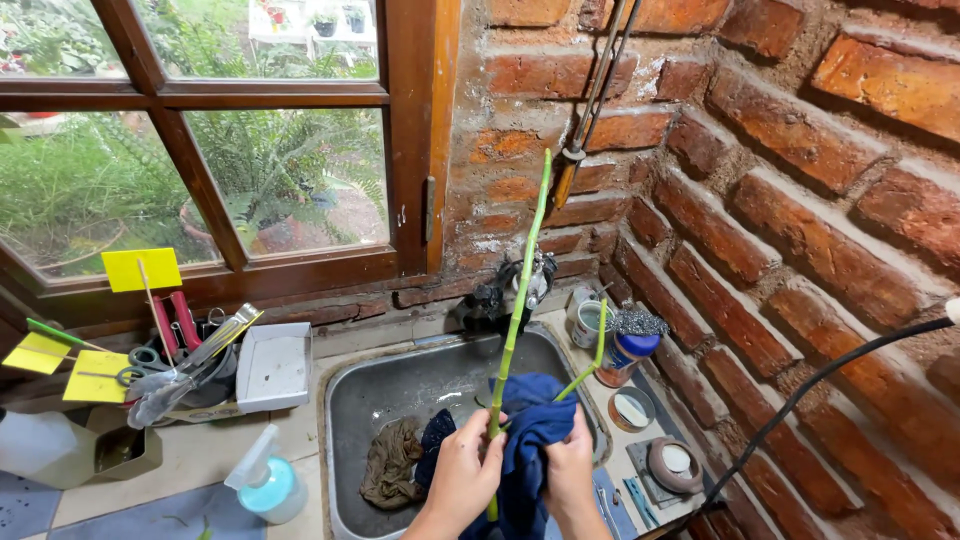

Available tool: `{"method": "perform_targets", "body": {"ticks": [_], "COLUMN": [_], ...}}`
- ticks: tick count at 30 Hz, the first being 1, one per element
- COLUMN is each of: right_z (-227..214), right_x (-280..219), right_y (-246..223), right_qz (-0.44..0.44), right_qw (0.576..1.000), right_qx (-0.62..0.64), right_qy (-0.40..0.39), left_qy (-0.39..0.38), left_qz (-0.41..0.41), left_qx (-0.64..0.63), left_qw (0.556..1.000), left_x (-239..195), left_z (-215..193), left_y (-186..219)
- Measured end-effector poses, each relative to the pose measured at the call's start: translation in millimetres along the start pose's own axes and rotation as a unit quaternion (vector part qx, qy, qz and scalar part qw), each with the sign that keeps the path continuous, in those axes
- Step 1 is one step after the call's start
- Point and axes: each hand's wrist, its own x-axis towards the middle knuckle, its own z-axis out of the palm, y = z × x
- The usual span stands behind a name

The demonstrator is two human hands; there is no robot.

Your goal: The person cleans and prepares green plant stems at a sink, wiping them with a blue cloth. They then move to a window sill and insert the prepared stems into the soil of a potted plant.

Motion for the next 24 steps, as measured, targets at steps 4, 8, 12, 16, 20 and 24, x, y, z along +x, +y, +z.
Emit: {"method": "perform_targets", "body": {"ticks": [4,8,12,16,20,24], "right_z": [-16.4,-38.3,-50.7,-67.8,-83.9,-84.2], "right_x": [17.0,42.8,65.2,81.3,82.0,78.5], "right_y": [6.6,3.3,8.1,29.3,60.8,85.3], "right_qz": [0.043,0.042,0.087,0.101,0.140,0.172], "right_qw": [0.999,0.997,0.995,0.993,0.985,0.973], "right_qx": [-0.001,0.053,0.050,0.055,0.097,0.155], "right_qy": [0.012,0.035,0.025,0.022,0.010,-0.001], "left_qy": [-0.016,-0.055,-0.077,-0.067,-0.066,-0.027], "left_qz": [-0.016,-0.062,-0.082,-0.084,-0.198,-0.230], "left_qx": [0.026,0.029,0.027,0.044,0.038,-0.013], "left_qw": [0.999,0.996,0.993,0.993,0.977,0.973], "left_x": [-3.8,-12.0,-18.7,-25.9,-34.1,-39.7], "left_z": [-6.2,-9.6,-16.1,-22.6,-34.4,-42.1], "left_y": [-1.6,-17.4,-22.7,-40.7,-33.1,-30.0]}}
